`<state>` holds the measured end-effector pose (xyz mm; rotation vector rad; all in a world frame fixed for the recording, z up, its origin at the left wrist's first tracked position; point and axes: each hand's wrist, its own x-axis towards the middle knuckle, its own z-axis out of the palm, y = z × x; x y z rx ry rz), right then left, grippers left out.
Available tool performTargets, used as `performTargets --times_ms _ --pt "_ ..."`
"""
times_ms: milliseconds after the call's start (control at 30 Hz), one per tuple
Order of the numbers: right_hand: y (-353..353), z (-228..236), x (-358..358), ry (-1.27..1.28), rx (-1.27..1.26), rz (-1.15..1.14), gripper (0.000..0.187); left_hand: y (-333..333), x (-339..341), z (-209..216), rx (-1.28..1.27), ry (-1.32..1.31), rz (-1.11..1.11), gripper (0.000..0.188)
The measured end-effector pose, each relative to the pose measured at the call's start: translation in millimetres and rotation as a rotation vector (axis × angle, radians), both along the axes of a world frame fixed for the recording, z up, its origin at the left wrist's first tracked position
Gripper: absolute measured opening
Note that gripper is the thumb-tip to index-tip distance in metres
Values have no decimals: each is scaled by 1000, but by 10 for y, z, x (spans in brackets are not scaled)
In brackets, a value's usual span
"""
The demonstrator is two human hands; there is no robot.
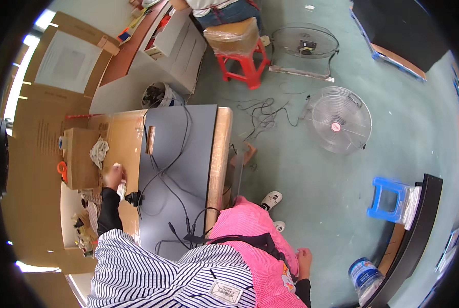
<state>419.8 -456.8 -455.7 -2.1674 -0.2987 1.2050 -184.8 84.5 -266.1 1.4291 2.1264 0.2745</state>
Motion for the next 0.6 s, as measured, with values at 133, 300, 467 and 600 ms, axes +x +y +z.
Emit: performTargets --times_ms 133,300,467,600 --pt "48 -183 -105 31 -5 233 21 -629 -1630 227 -90 714 19 47" --pt "-124 -274 193 -287 -190 504 28 -1185 -804 -746 -173 -161 1003 69" --pt "502 210 336 -152 -126 358 18 -1028 -639 -917 -162 -172 858 67" --pt "757 312 429 -58 -105 172 17 -743 -810 -1197 23 -210 794 61"
